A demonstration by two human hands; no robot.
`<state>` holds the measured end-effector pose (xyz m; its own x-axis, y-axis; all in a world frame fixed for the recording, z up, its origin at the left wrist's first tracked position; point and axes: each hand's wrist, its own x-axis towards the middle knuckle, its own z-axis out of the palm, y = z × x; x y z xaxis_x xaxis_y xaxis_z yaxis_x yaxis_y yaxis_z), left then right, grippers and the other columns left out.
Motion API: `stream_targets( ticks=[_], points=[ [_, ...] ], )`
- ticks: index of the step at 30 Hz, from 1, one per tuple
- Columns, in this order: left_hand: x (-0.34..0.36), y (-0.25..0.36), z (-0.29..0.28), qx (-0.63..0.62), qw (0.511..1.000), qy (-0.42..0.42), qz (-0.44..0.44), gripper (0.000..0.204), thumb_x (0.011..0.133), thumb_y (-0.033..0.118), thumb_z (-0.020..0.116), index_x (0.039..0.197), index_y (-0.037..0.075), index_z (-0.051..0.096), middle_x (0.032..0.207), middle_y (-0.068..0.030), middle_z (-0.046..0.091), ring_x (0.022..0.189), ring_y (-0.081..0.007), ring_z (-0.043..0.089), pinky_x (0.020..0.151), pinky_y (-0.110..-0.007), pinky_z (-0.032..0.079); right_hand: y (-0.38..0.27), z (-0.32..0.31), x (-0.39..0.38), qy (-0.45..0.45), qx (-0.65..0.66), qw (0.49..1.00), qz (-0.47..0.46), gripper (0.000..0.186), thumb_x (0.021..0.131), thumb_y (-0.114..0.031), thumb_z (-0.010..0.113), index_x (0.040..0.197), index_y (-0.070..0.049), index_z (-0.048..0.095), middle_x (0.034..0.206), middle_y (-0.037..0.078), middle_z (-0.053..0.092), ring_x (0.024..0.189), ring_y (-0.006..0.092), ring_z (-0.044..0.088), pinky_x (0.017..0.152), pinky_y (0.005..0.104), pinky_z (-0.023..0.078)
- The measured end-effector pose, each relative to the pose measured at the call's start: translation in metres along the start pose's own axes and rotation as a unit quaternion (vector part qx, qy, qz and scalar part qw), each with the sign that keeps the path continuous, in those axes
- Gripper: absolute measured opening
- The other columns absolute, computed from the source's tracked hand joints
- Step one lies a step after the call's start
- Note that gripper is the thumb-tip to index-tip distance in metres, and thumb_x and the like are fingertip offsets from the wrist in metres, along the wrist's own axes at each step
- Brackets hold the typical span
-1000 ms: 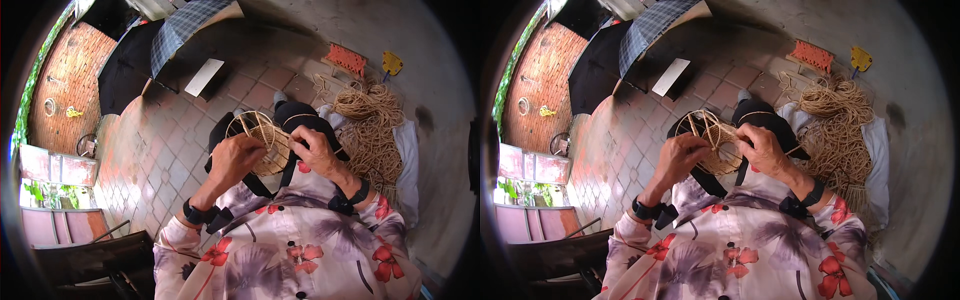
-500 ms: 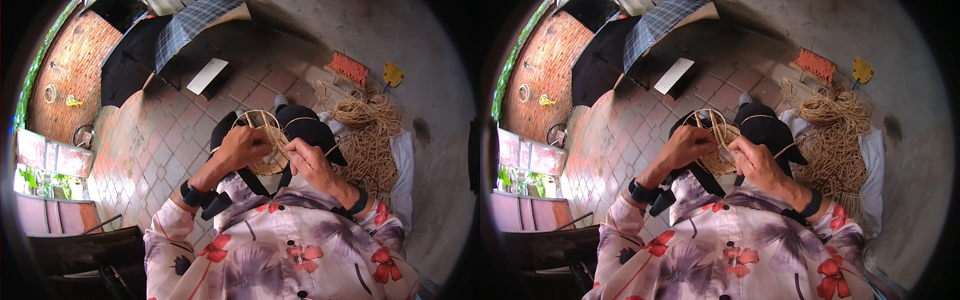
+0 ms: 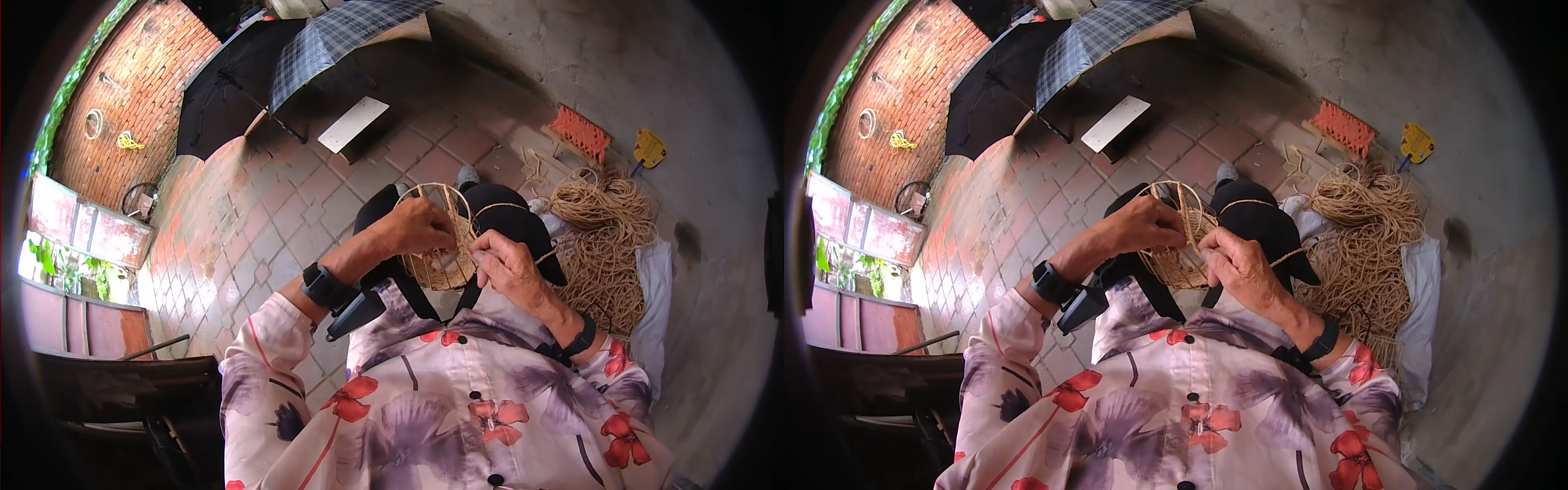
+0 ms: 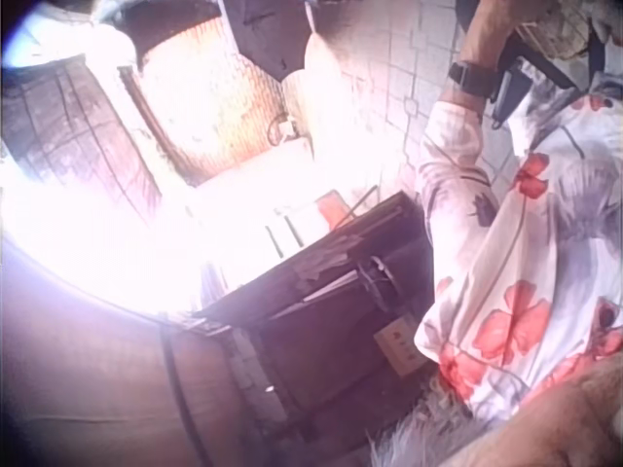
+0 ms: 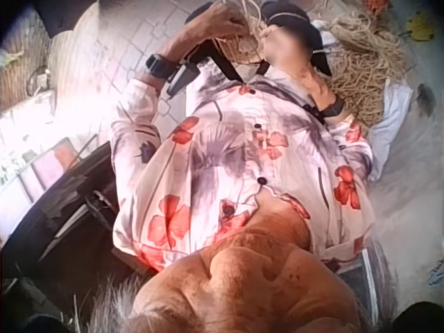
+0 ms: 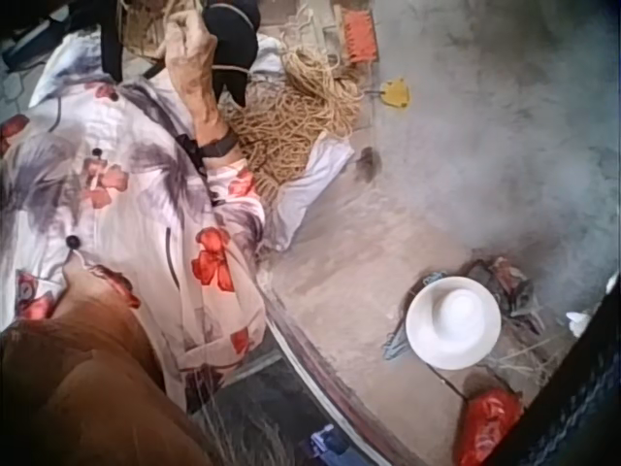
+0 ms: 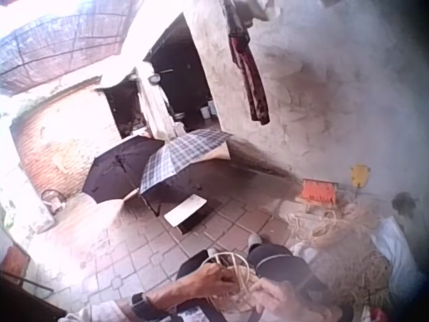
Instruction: Weave a small bamboo or rattan basket by hand using thin strips of material.
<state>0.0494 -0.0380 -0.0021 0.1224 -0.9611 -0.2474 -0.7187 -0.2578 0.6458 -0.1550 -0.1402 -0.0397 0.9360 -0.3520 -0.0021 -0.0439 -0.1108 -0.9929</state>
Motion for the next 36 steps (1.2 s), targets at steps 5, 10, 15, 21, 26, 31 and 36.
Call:
stream_targets(
  ticks=[5, 10, 15, 21, 26, 31, 36],
  points=[
    [0.002, 0.008, -0.002, -0.009, 1.000, -0.015, -0.009, 0.024, 0.077, 0.023, 0.070, 0.090, 0.003, 0.073, 0.078, -0.0085, 0.070, 0.072, -0.0163, 0.065, 0.069, -0.031, 0.051, 0.006, -0.002, 0.001, 0.015, 0.033, 0.999, -0.028, 0.008, 0.095, -0.006, 0.055, 0.093, 0.001, 0.057, 0.064, 0.001, 0.057, 0.056, 0.0060, 0.056, 0.052, 0.0231, 0.045],
    [0.001, 0.002, 0.002, -0.005, 1.000, 0.008, 0.003, 0.025, 0.076, 0.025, 0.069, 0.090, 0.004, 0.073, 0.077, -0.0087, 0.069, 0.071, -0.0180, 0.065, 0.069, -0.032, 0.052, 0.004, 0.000, 0.005, 0.016, 0.044, 0.999, -0.010, 0.007, 0.092, -0.006, 0.059, 0.093, 0.001, 0.057, 0.066, 0.000, 0.056, 0.056, 0.0041, 0.053, 0.052, 0.0221, 0.044],
    [0.001, 0.003, 0.002, 0.004, 1.000, 0.006, -0.020, 0.026, 0.076, 0.026, 0.070, 0.090, 0.005, 0.074, 0.077, -0.0088, 0.069, 0.071, -0.0182, 0.065, 0.069, -0.032, 0.052, 0.006, 0.006, 0.012, 0.067, -0.074, 0.995, -0.027, 0.015, 0.084, -0.004, 0.066, 0.093, 0.001, 0.056, 0.068, 0.006, 0.059, 0.057, 0.0123, 0.060, 0.055, 0.0272, 0.048],
    [0.001, 0.004, 0.002, 0.008, 1.000, 0.003, -0.026, 0.026, 0.076, 0.027, 0.069, 0.089, 0.005, 0.074, 0.077, -0.0097, 0.069, 0.071, -0.0188, 0.065, 0.068, -0.033, 0.051, 0.011, 0.015, 0.022, 0.133, -0.207, 0.951, -0.188, 0.021, 0.076, -0.002, 0.068, 0.091, -0.001, 0.054, 0.078, 0.017, 0.062, 0.074, 0.0364, 0.065, 0.064, 0.0408, 0.052],
    [0.000, 0.003, 0.003, 0.014, 1.000, 0.009, -0.012, 0.027, 0.076, 0.028, 0.069, 0.089, 0.005, 0.074, 0.077, -0.0106, 0.069, 0.072, -0.0201, 0.066, 0.068, -0.033, 0.051, 0.007, 0.015, 0.024, 0.120, -0.229, 0.943, -0.208, 0.020, 0.074, -0.001, 0.068, 0.087, -0.001, 0.053, 0.077, 0.017, 0.061, 0.074, 0.0377, 0.064, 0.063, 0.0417, 0.051],
    [0.001, 0.004, 0.003, 0.018, 1.000, 0.012, -0.006, 0.028, 0.076, 0.029, 0.069, 0.089, 0.005, 0.074, 0.078, -0.0112, 0.069, 0.072, -0.0206, 0.066, 0.069, -0.034, 0.051, 0.008, 0.016, 0.027, 0.121, -0.259, 0.929, -0.235, 0.019, 0.073, 0.000, 0.067, 0.083, -0.001, 0.051, 0.075, 0.017, 0.059, 0.070, 0.0386, 0.063, 0.060, 0.0420, 0.050],
    [-0.009, 0.000, -0.002, -0.030, 0.999, 0.029, 0.011, 0.023, 0.080, 0.022, 0.068, 0.093, 0.004, 0.074, 0.081, -0.0100, 0.071, 0.073, -0.0173, 0.067, 0.070, -0.031, 0.052, 0.012, 0.017, 0.026, 0.134, -0.218, 0.939, -0.228, 0.018, 0.072, 0.003, 0.064, 0.082, -0.001, 0.050, 0.070, 0.017, 0.057, 0.067, 0.0381, 0.062, 0.056, 0.0400, 0.048]
  ],
)
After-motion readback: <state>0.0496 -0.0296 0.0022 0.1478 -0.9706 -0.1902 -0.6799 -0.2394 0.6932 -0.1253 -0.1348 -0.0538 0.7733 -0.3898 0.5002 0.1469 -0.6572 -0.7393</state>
